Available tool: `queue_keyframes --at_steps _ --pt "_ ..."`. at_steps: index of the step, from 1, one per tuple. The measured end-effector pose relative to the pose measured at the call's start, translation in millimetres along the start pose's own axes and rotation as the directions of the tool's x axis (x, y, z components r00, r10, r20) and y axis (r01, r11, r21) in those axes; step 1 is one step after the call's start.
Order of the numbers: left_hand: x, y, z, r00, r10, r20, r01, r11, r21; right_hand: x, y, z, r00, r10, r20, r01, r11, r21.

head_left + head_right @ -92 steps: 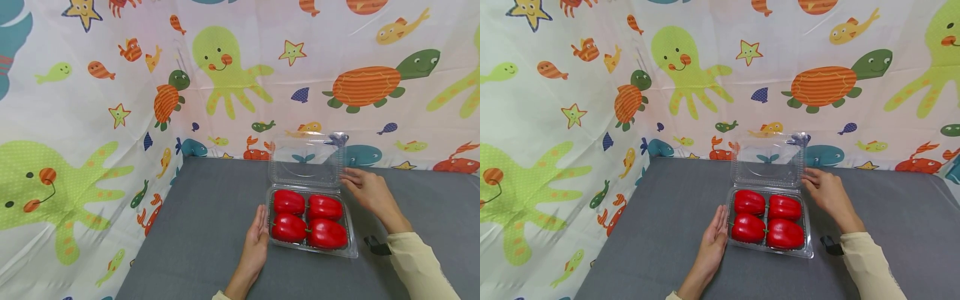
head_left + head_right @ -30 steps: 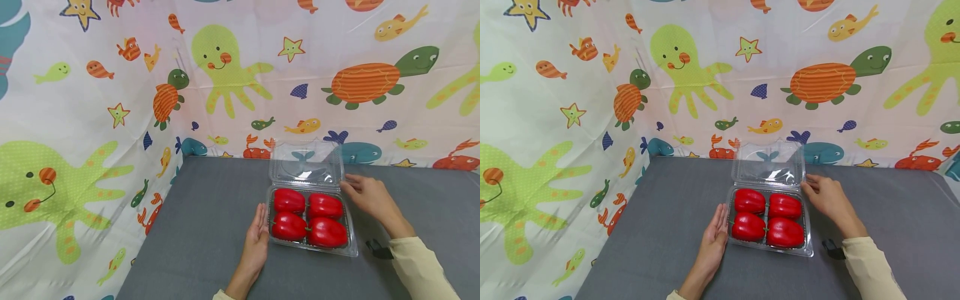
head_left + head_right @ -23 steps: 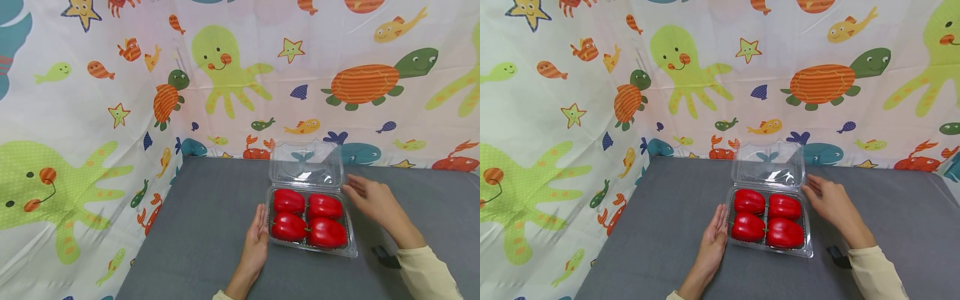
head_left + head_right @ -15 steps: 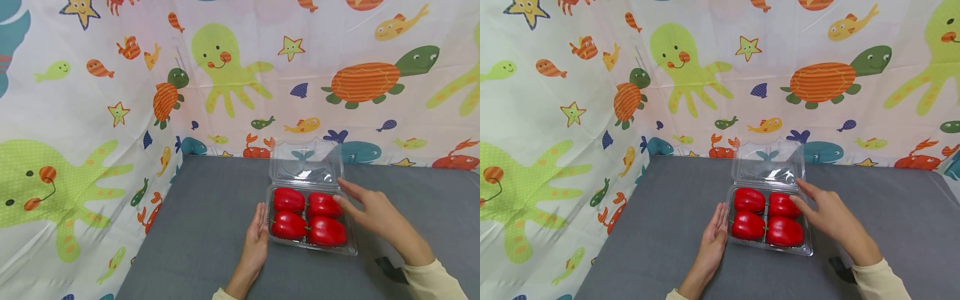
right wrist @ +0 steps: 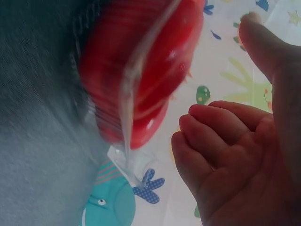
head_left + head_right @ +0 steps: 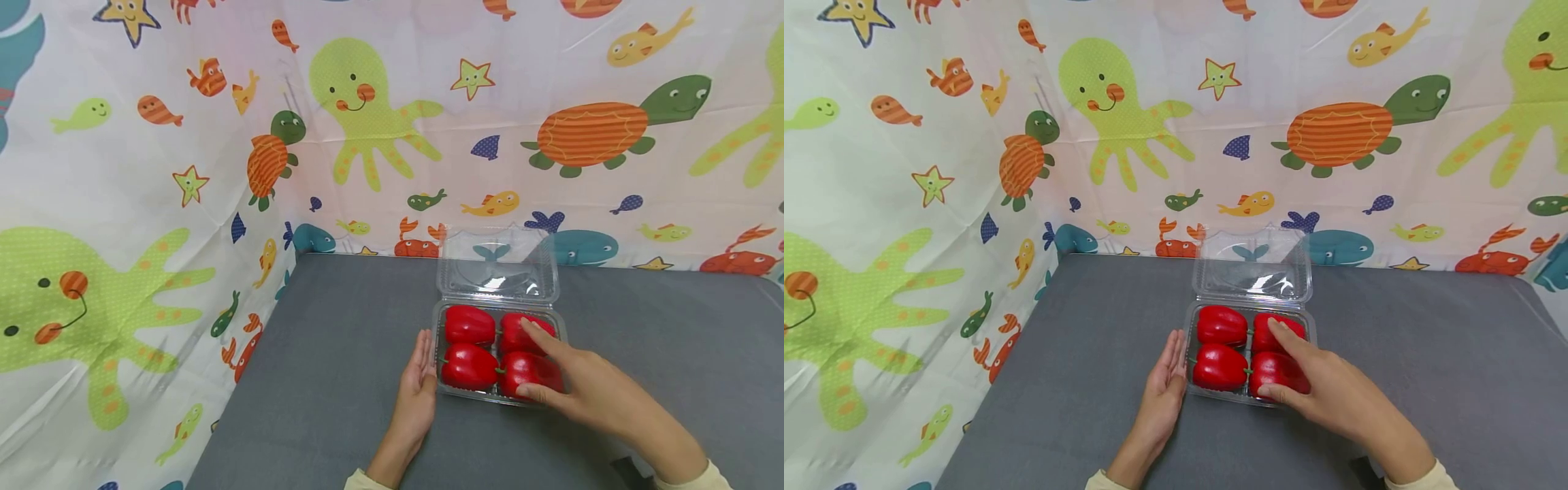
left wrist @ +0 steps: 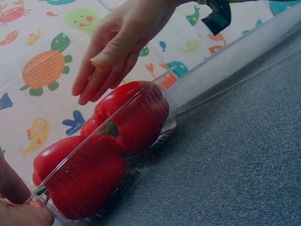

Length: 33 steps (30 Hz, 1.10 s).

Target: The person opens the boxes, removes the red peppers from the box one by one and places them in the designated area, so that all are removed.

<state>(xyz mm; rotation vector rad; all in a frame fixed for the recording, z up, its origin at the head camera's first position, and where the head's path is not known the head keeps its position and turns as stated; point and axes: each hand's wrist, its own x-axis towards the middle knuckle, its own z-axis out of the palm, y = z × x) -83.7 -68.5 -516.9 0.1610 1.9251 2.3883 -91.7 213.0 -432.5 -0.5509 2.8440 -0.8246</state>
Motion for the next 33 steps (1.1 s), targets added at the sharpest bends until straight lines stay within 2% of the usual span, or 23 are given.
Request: queue_keyframes --at_steps 9,20,26,33 --pt "-0.2 1.4 -0.4 1.000 -0.020 0.005 0.020 1.000 0.003 -7.4 -3.9 17.7 0.999 0.037 0.029 -0.036 0.999 -0.037" --pt "-0.2 1.1 -0.7 1.000 -0.021 0.005 0.021 1.000 0.000 -14.7 -4.7 31.3 0.998 0.024 -0.058 -0.029 0.995 -0.098" --pt "-0.1 0.3 -1.9 1.000 -0.026 0.007 0.026 1.000 0.008 -13.1 -2.1 32.7 0.997 0.006 -0.081 -0.015 0.995 -0.102" --pt "-0.5 0.9 -2.1 1.000 -0.021 0.012 0.021 1.000 0.002 -9.2 -1.7 28.6 0.998 0.026 -0.051 -0.031 0.994 -0.102"
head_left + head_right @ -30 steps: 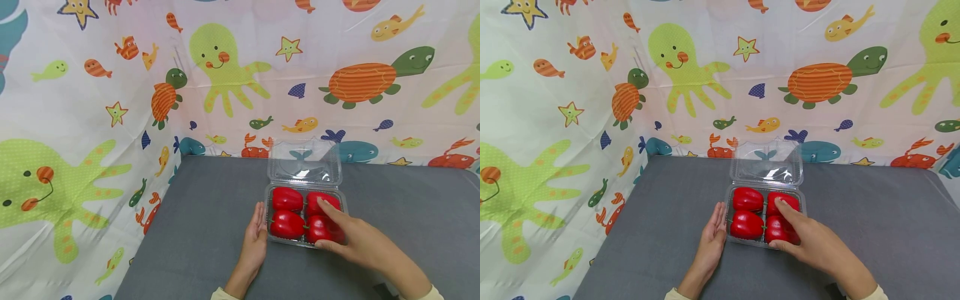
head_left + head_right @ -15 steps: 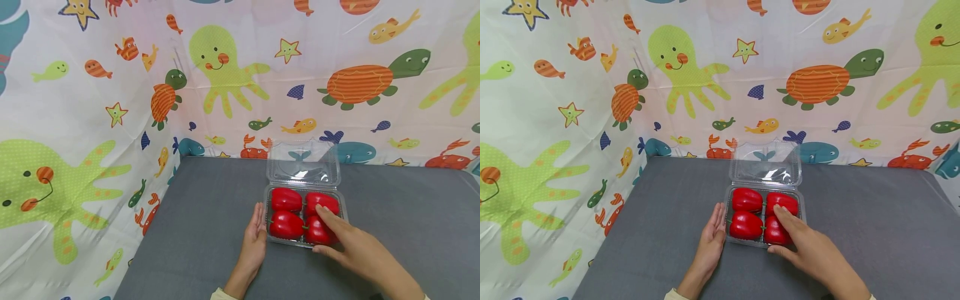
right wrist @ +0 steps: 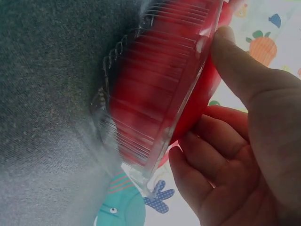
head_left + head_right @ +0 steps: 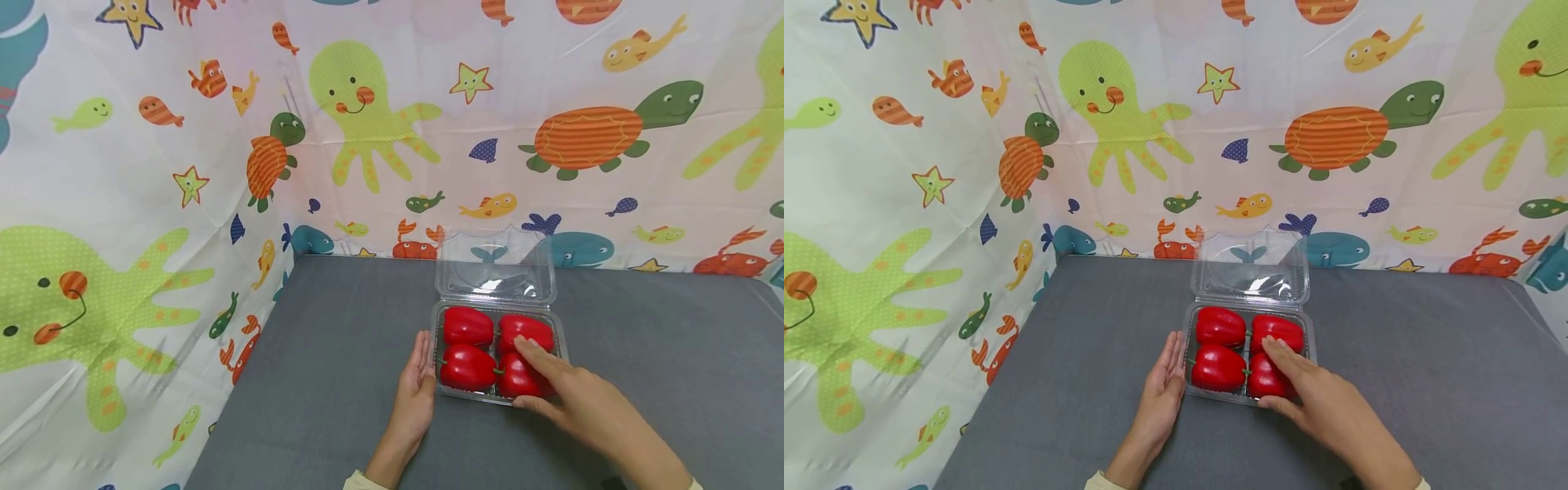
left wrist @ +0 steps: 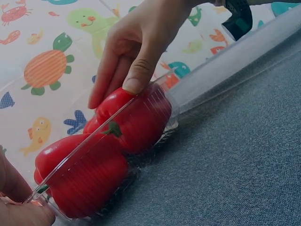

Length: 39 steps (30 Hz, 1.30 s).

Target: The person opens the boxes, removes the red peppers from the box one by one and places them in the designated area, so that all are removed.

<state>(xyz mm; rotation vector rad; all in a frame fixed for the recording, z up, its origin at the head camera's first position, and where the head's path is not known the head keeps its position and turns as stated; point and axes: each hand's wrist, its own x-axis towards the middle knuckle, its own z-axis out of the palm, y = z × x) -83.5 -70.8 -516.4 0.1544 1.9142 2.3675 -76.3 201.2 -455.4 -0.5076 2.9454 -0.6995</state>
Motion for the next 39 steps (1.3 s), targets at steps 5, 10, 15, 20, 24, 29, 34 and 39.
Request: queue_keyframes --at_steps 5,10,15,20,24,29,34,39 --pt "-0.7 0.3 -0.6 1.000 -0.001 0.003 0.001 1.000 0.006 2.1 0.4 -1.7 1.000 -0.005 0.020 0.005 1.000 0.009" --pt "-1.1 1.1 -1.2 1.000 0.000 0.008 0.000 1.000 0.007 4.5 0.5 -2.9 0.999 -0.019 0.026 0.018 0.999 0.027" --pt "-1.9 2.4 -2.3 1.000 -0.021 0.009 0.021 1.000 0.010 6.8 0.8 -3.4 0.999 -0.020 0.035 0.018 0.999 0.036" --pt "-1.8 0.0 -3.0 1.000 -0.007 0.017 0.007 1.000 0.010 7.5 0.7 -4.2 0.999 -0.009 0.045 0.009 1.000 0.004" --pt "-1.9 -1.7 -3.6 1.000 -0.001 0.020 0.000 1.000 0.007 8.3 0.1 -5.4 0.998 -0.017 0.055 0.020 0.999 -0.039" --pt "-2.9 0.0 -3.3 1.000 -0.016 0.017 0.016 1.000 0.004 10.5 -0.2 -7.2 0.997 -0.063 0.042 0.067 0.992 -0.104" --pt "-2.9 1.6 -2.0 1.000 -0.019 0.019 0.019 1.000 -0.004 11.3 0.6 -8.2 0.993 -0.115 -0.004 0.113 0.983 -0.143" --pt "-2.1 1.7 -1.6 1.000 -0.011 0.024 0.011 1.000 -0.012 12.1 1.1 -7.3 0.988 -0.150 -0.035 0.142 0.975 -0.170"
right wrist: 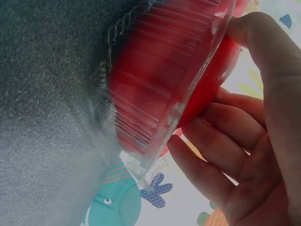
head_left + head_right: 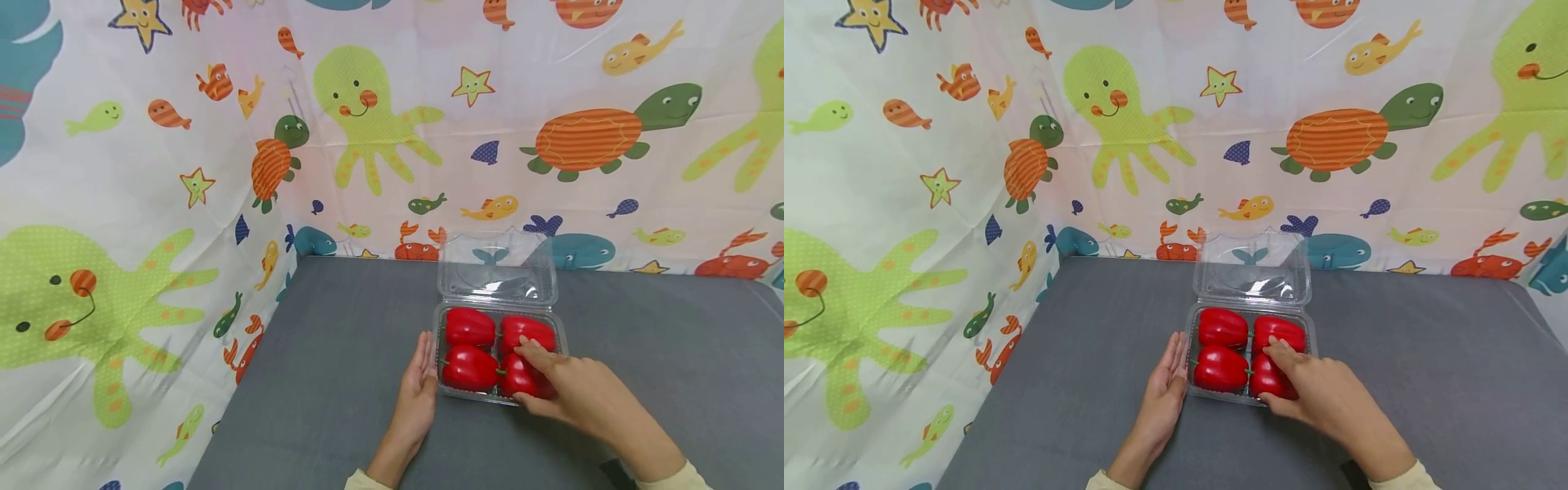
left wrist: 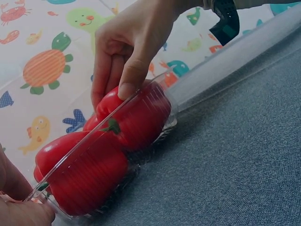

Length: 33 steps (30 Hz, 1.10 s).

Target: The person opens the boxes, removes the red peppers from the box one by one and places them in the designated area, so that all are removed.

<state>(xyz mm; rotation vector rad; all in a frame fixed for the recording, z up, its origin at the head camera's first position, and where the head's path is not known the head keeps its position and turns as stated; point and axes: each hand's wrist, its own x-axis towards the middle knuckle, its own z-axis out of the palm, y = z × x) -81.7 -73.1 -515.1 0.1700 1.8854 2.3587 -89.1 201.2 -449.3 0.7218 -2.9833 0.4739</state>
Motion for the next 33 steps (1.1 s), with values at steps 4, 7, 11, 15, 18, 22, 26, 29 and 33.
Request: queue_keyframes --at_steps 4,7,11,15,18,22,26,29,33 --pt "0.3 -0.4 -0.2 1.000 0.006 0.008 -0.006 1.000 0.002 1.1 0.8 -0.2 0.999 -0.032 -0.019 0.032 0.999 -0.012" --pt "0.3 -0.7 -0.8 1.000 0.013 0.017 -0.014 1.000 0.003 1.4 1.5 -1.4 0.999 -0.042 -0.024 0.041 0.999 -0.025" --pt "1.1 -1.2 -1.4 0.999 0.023 0.022 -0.023 1.000 0.000 1.3 2.4 -3.8 0.999 -0.035 -0.027 0.033 0.998 -0.046" --pt "1.3 -0.8 -1.7 1.000 0.016 0.016 -0.016 1.000 0.001 1.2 2.7 -5.1 0.999 -0.032 -0.012 0.032 0.999 -0.034" --pt "0.8 -0.5 -1.5 1.000 0.009 0.013 -0.009 1.000 0.003 0.1 3.1 -4.7 1.000 -0.029 0.003 0.029 0.999 -0.017" --pt "0.1 -0.3 -0.9 1.000 -0.003 0.012 0.003 1.000 0.001 -1.6 3.9 -3.5 1.000 -0.027 0.006 0.027 1.000 -0.001" --pt "-0.2 -0.3 -0.7 1.000 -0.009 0.013 0.009 1.000 0.006 -2.7 5.4 -2.3 1.000 -0.024 0.000 0.024 1.000 0.004" --pt "0.1 -0.2 -0.6 1.000 -0.013 0.011 0.013 1.000 0.002 -3.5 6.8 -2.2 1.000 -0.022 -0.001 0.022 1.000 0.012" --pt "0.3 0.2 -0.4 1.000 -0.009 0.012 0.009 1.000 -0.004 -4.0 8.5 -3.9 1.000 -0.027 0.000 0.027 0.999 0.039"
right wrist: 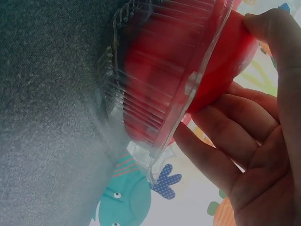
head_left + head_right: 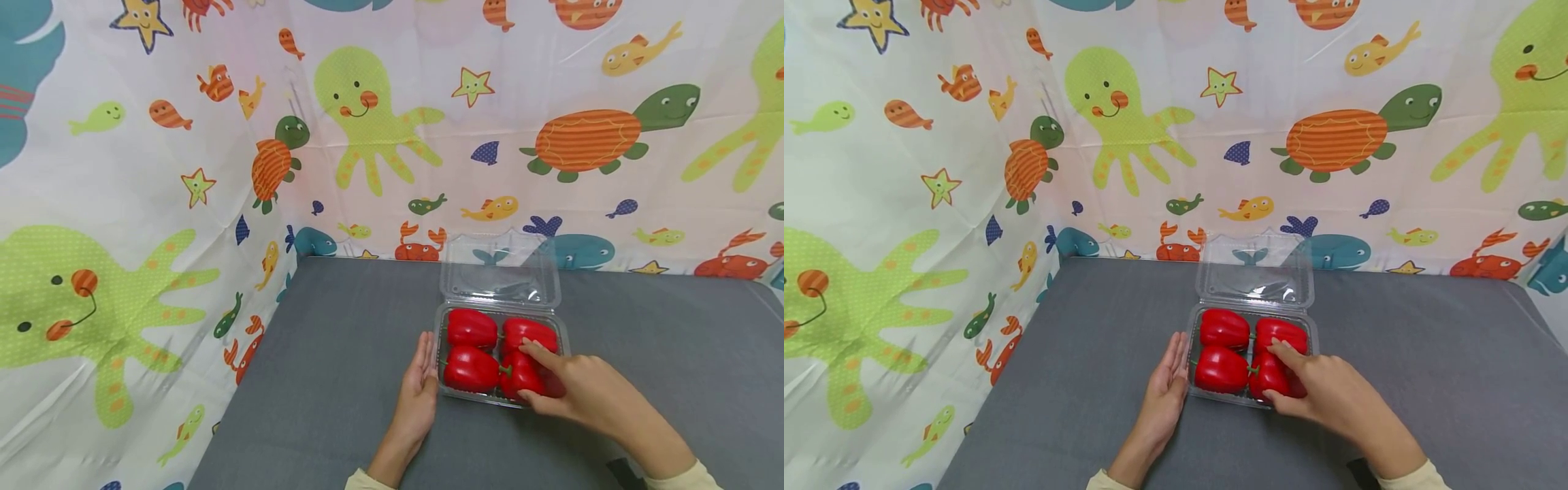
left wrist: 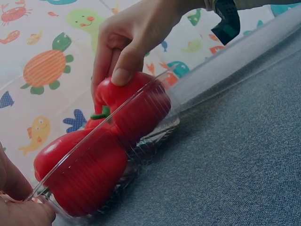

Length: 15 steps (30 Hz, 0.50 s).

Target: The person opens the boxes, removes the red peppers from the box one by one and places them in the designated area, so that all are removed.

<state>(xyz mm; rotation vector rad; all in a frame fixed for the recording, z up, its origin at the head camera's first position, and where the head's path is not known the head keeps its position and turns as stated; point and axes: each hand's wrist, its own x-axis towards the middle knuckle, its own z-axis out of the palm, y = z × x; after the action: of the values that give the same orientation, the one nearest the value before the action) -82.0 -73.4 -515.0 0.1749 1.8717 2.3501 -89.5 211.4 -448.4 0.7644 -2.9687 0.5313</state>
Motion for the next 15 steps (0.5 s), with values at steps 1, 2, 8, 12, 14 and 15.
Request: queue_keyframes --at_steps 1,2,8,12,14,15 --pt "0.0 0.0 0.1 1.000 0.002 0.001 -0.002 1.000 -0.001 -0.2 0.5 -0.4 1.000 -0.001 0.001 0.001 1.000 0.007" --pt "-0.2 0.1 0.1 1.000 0.004 0.001 -0.004 1.000 -0.001 -0.3 1.0 -0.7 1.000 0.000 0.002 0.000 1.000 0.014" --pt "0.0 -0.3 -0.1 1.000 0.005 0.002 -0.005 1.000 -0.002 -1.0 3.0 -1.1 1.000 0.000 -0.004 0.000 1.000 0.026" --pt "0.7 -1.0 -0.5 1.000 0.004 0.003 -0.004 1.000 0.001 -1.4 3.5 -0.9 1.000 0.009 -0.003 -0.009 1.000 0.029" --pt "0.9 -1.6 -0.7 1.000 0.000 0.003 0.000 1.000 0.000 -1.4 4.0 -1.1 1.000 0.015 0.004 -0.016 0.999 0.035" --pt "1.1 -1.7 -0.8 1.000 -0.002 0.002 0.002 1.000 -0.002 -1.4 4.3 -1.3 1.000 0.018 0.008 -0.019 0.999 0.038"
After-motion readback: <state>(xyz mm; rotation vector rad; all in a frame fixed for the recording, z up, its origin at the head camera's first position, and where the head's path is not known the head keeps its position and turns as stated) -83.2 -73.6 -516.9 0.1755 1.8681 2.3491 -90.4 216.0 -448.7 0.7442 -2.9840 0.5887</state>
